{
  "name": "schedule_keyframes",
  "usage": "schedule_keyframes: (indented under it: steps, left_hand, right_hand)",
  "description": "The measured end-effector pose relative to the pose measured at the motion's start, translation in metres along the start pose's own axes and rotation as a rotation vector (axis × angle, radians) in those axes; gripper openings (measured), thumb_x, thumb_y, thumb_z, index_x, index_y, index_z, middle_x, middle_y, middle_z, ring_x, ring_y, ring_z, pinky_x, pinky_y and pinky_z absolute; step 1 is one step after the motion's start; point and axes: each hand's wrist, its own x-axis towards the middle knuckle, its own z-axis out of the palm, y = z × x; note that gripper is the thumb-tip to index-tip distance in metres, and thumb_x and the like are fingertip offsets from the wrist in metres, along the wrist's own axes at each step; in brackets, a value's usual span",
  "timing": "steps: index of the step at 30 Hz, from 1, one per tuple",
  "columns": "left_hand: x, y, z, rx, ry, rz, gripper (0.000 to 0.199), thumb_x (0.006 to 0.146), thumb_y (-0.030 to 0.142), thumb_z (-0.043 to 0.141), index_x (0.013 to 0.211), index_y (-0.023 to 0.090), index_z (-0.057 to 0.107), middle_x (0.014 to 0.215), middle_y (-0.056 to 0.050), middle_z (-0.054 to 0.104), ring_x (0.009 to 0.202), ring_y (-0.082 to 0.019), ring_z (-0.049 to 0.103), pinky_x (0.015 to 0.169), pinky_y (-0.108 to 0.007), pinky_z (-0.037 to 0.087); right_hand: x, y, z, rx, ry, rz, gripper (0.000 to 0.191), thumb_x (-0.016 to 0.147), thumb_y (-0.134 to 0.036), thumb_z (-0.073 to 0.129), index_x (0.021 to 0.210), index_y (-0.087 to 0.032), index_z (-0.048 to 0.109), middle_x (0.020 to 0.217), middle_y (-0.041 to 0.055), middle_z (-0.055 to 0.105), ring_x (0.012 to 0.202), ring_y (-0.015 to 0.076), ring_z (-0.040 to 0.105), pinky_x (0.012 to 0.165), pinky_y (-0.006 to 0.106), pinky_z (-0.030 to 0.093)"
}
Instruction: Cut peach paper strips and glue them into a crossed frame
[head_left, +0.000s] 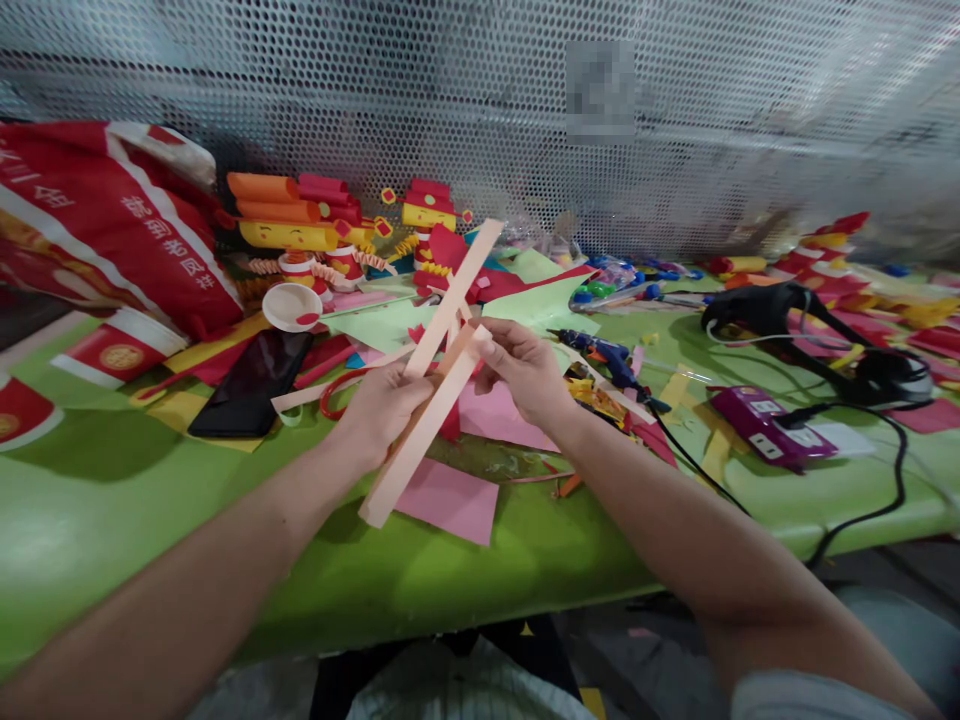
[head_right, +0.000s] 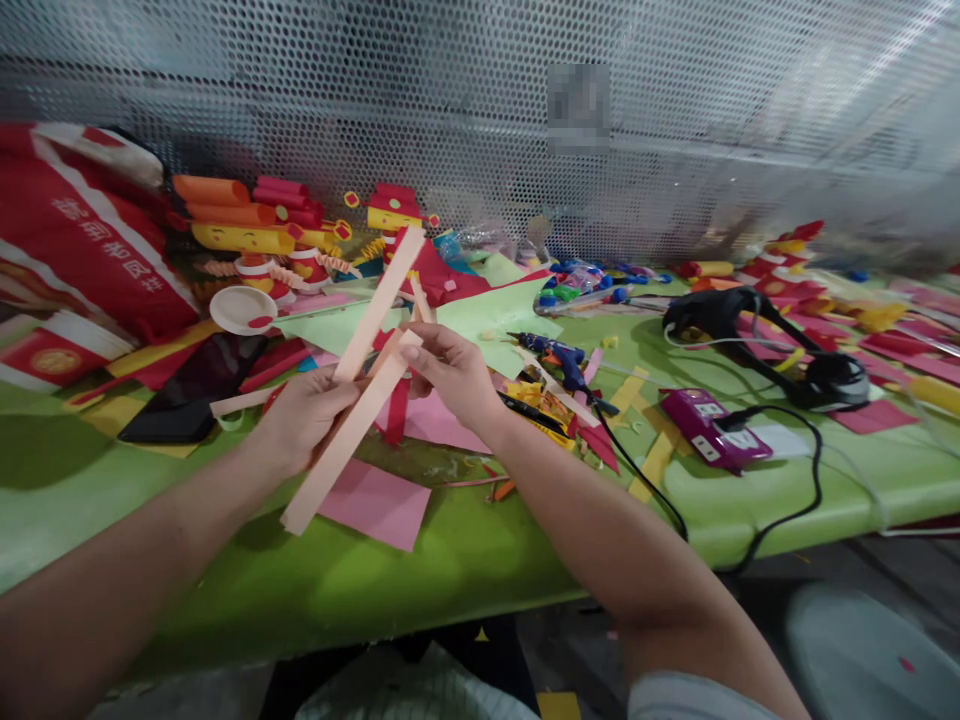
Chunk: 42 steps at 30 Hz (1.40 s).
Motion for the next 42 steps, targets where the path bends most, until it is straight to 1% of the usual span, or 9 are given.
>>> schedule_keyframes:
  steps: [3,6,11,14,18,26,30,35,42]
  left_hand:
    - [-0.001,0.002,0.0,-0.026,0.049,0.019,0.006,0.066,0.02,0.061,0.064,0.016,0.057,0.048,0.003,0.054,0.04,-0.009,0.046,0.04,-0.021,0.033]
    - [-0.002,0.003,0.0,-0.051,0.079,0.062,0.014,0.063,0.017,0.065,0.061,0.017,0.051,0.046,0.006,0.05,0.04,-0.008,0.045,0.042,-0.02,0.035]
    - [-0.003,0.002,0.0,-0.122,-0.07,0.064,0.022,0.065,0.032,0.07,0.067,0.018,0.053,0.051,0.005,0.053,0.042,-0.008,0.046,0.04,-0.019,0.034]
    - [-0.003,0.001,0.0,-0.131,-0.141,0.037,0.025,0.067,0.038,0.068,0.072,0.017,0.056,0.051,0.005,0.053,0.037,-0.005,0.038,0.035,-0.017,0.025]
    - [-0.003,0.002,0.001,-0.134,-0.172,0.032,0.023,0.066,0.035,0.071,0.073,0.017,0.058,0.046,0.007,0.045,0.035,-0.002,0.028,0.034,-0.016,0.017]
    - [-0.002,0.001,0.002,-0.152,-0.181,0.023,0.022,0.066,0.034,0.071,0.077,0.017,0.062,0.05,0.007,0.048,0.037,-0.002,0.029,0.036,-0.017,0.017]
    - [-0.003,0.001,0.003,-0.162,-0.165,0.037,0.028,0.065,0.035,0.071,0.084,0.017,0.062,0.058,0.004,0.054,0.043,-0.004,0.038,0.038,-0.016,0.022]
    - [-0.004,0.001,0.002,-0.133,-0.159,0.043,0.023,0.065,0.032,0.072,0.079,0.016,0.063,0.048,0.007,0.046,0.039,-0.003,0.034,0.039,-0.017,0.023]
    - [-0.002,0.003,0.002,-0.253,-0.236,0.047,0.035,0.065,0.023,0.072,0.099,0.019,0.068,0.061,0.003,0.062,0.047,-0.005,0.046,0.045,-0.017,0.033]
  right_hand:
    - [0.001,-0.001,-0.002,0.019,-0.025,0.007,0.047,0.057,-0.046,0.074,0.093,-0.022,0.057,0.068,-0.0064,0.063,0.04,0.0058,0.053,0.041,0.022,0.047]
    - [0.002,-0.001,-0.003,0.021,-0.05,0.006,0.036,0.056,-0.041,0.076,0.079,-0.02,0.058,0.061,-0.006,0.063,0.041,0.0072,0.055,0.041,0.022,0.048]
    - [0.001,-0.001,-0.001,0.074,-0.05,-0.007,0.03,0.058,-0.039,0.076,0.065,-0.018,0.056,0.05,-0.0062,0.059,0.039,0.0081,0.055,0.041,0.021,0.048]
    - [0.001,0.0,-0.001,0.105,-0.056,-0.006,0.03,0.058,-0.039,0.076,0.064,-0.018,0.056,0.052,-0.0057,0.061,0.041,0.0078,0.055,0.041,0.021,0.049]
    - [-0.001,-0.001,0.001,0.145,-0.08,0.013,0.029,0.057,-0.038,0.077,0.065,-0.018,0.058,0.065,-0.0035,0.067,0.043,0.0068,0.056,0.042,0.02,0.05]
    - [-0.002,-0.001,0.003,0.18,-0.11,0.039,0.027,0.057,-0.036,0.077,0.065,-0.018,0.059,0.056,-0.0056,0.063,0.041,0.0063,0.055,0.042,0.019,0.049]
    - [-0.003,-0.001,0.004,0.172,-0.098,0.041,0.026,0.057,-0.035,0.078,0.064,-0.018,0.059,0.056,-0.0054,0.063,0.043,0.0068,0.056,0.043,0.019,0.05]
    - [-0.003,0.0,0.002,0.185,-0.12,0.037,0.023,0.057,-0.032,0.078,0.064,-0.018,0.061,0.063,-0.0037,0.065,0.046,0.0071,0.058,0.044,0.019,0.05]
    - [-0.002,0.001,-0.009,0.237,-0.323,0.103,0.021,0.06,-0.033,0.077,0.066,-0.019,0.063,0.088,-0.0001,0.069,0.053,0.0079,0.063,0.05,0.022,0.054]
